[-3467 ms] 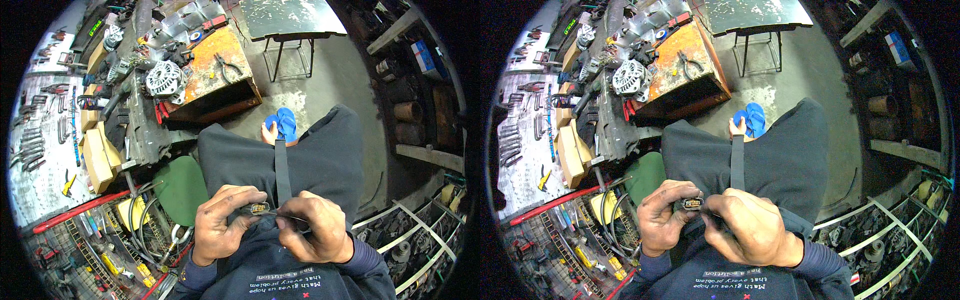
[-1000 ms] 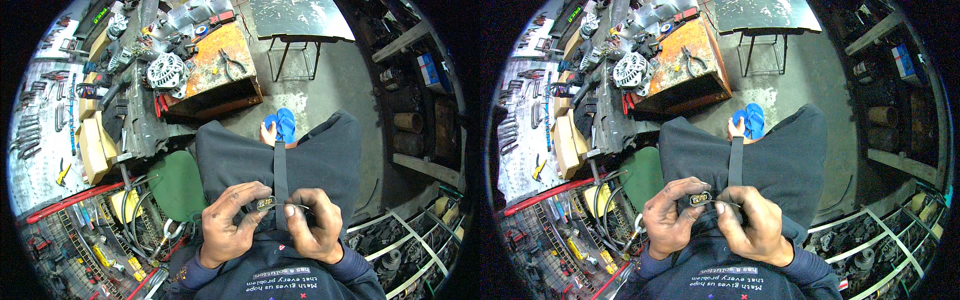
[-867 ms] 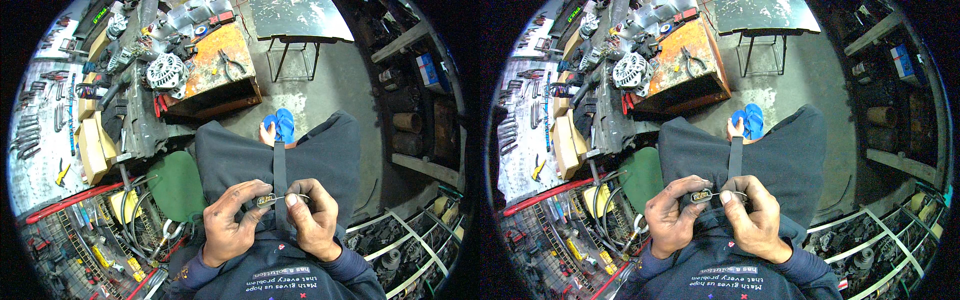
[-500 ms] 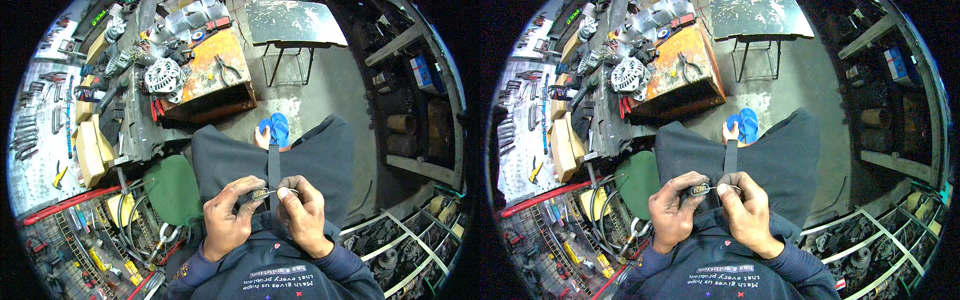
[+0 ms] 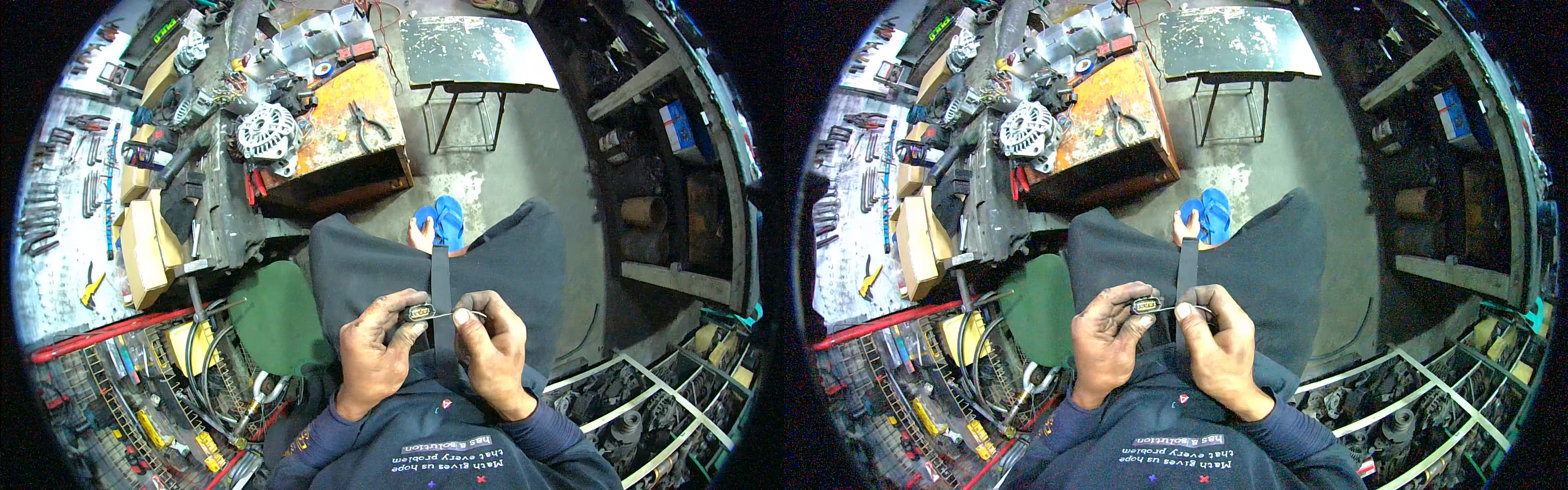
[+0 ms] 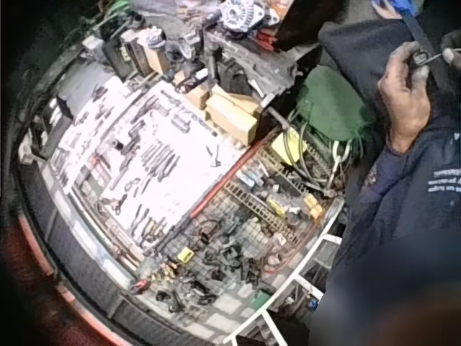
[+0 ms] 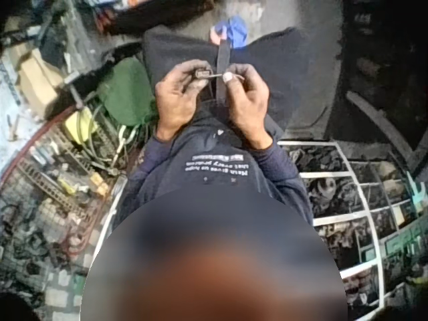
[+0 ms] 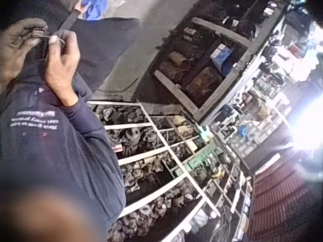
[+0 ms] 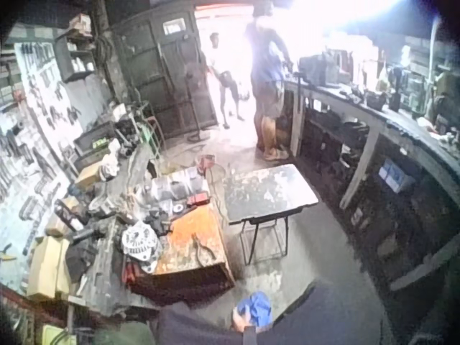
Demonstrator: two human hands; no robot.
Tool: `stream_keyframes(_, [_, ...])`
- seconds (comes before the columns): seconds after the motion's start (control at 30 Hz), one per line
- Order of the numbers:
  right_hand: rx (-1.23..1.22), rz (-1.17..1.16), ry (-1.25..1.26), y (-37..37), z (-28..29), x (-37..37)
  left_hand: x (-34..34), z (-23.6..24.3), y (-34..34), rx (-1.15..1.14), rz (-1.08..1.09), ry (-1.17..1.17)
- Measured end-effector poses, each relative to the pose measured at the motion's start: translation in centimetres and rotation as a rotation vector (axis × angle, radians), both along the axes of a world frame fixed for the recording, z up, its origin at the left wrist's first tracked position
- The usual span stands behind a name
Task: The person manipulates a small electrical connector, using a thin metal tool to adjust internal pins and a pair of pliers to grip components. The person repeatedly inserts and removes the tool while holding the connector steady.
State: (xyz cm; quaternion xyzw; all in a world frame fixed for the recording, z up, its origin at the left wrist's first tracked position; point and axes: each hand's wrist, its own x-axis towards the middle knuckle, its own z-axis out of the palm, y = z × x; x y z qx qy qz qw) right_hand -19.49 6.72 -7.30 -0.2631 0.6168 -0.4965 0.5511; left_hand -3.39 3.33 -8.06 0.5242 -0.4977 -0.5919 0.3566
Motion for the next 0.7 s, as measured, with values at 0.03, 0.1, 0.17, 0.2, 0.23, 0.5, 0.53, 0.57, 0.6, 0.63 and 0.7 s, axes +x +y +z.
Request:
stream_keyframes(0.03, [-0.055, 0.015, 0.085, 0.20, -0.08, 0.04, -0.05, 0.09, 0.09, 0.008, 0.006, 0.009])
stream_keyframes(0.1, [-0.169, 0.049, 0.253, 0.35, -0.24, 0.05, 0.13, -0.11, 0.20, -0.021, -0.004, -0.008])
stream_keyframes(0.17, [-0.200, 0.052, 0.306, 0.39, -0.42, 0.14, 0.18, -0.18, 0.28, -0.045, -0.014, -0.032])
stream_keyframes(0.2, [-0.216, 0.054, 0.333, 0.34, -0.43, 0.24, 0.20, -0.03, 0.28, -0.051, -0.019, -0.046])
stream_keyframes(0.23, [-0.232, 0.057, 0.360, 0.28, -0.44, 0.32, 0.23, 0.04, 0.28, -0.058, -0.023, -0.059])
stream_keyframes(0.5, [-0.341, 0.101, 0.495, -0.02, 0.06, 0.40, 0.13, -0.25, 0.11, -0.173, 0.012, -0.153])
stream_keyframes(0.53, [-0.367, 0.106, 0.513, -0.04, 0.01, 0.45, 0.16, -0.30, 0.08, -0.194, 0.006, -0.181])
stream_keyframes(0.57, [-0.395, 0.121, 0.553, -0.10, -0.04, 0.42, 0.14, -0.24, 0.02, -0.207, -0.004, -0.197])
stream_keyframes(0.6, [-0.425, 0.137, 0.591, -0.26, 0.00, 0.41, 0.14, 0.03, -0.10, -0.223, -0.011, -0.215])
stream_keyframes(0.63, [-0.455, 0.153, 0.629, -0.39, 0.05, 0.41, 0.15, 0.30, -0.22, -0.238, -0.019, -0.233])
stream_keyframes(0.7, [-0.463, 0.204, 0.663, -0.49, 0.13, 0.25, 0.14, 0.67, -0.53, -0.312, -0.052, -0.299])
